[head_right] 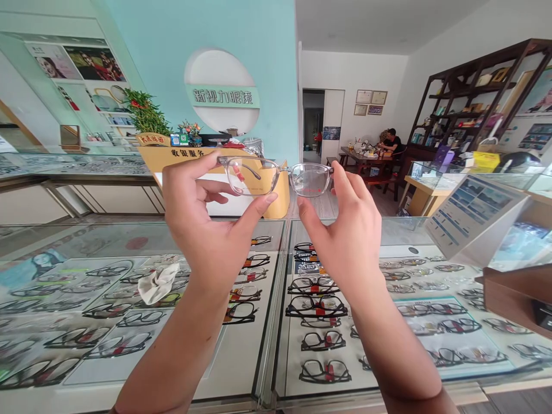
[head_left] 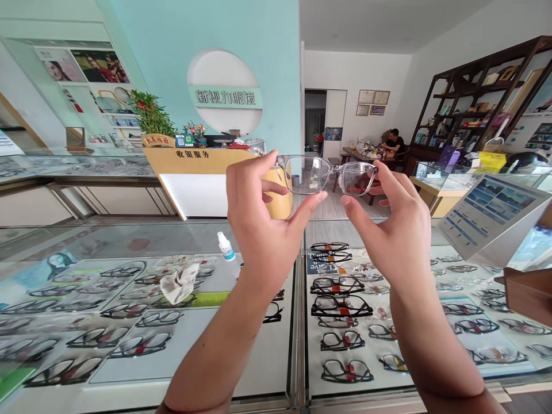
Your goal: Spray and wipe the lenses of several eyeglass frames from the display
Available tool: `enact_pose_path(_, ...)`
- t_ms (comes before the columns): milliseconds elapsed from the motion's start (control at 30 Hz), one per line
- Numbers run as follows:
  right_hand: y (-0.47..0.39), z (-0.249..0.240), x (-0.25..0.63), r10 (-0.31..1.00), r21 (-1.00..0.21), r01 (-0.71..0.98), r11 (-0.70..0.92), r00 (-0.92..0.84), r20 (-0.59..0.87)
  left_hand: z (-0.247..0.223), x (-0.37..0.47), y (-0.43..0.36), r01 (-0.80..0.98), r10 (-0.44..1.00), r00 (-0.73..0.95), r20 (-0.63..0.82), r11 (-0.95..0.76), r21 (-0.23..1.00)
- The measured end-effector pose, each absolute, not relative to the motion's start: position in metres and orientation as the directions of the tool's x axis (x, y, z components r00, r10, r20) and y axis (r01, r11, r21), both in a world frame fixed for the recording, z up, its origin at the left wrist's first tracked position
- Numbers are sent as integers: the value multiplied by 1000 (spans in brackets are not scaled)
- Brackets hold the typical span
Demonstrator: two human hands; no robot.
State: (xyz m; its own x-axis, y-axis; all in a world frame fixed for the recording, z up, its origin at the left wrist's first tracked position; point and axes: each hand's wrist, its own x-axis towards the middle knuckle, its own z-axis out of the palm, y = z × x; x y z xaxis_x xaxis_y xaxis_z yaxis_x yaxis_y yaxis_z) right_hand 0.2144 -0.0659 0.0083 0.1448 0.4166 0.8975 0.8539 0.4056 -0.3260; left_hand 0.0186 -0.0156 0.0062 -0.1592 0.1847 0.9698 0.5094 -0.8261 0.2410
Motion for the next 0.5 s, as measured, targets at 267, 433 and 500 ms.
enact_pose_path(267, -63, 8, 212, 427, -327, 860, 393, 145, 893, 6, 18, -14, 501, 167, -147, 975, -837, 219)
enact_pose_path(433, -63, 8, 212, 427, -320, 865, 385, 141, 893, 5, 17, -13, 478, 174, -143, 974, -850, 222)
enact_pose_path(500, -63, 7, 212, 420, -310, 870, 383, 135, 897, 5, 17, -12, 480, 180, -141, 973, -847, 227)
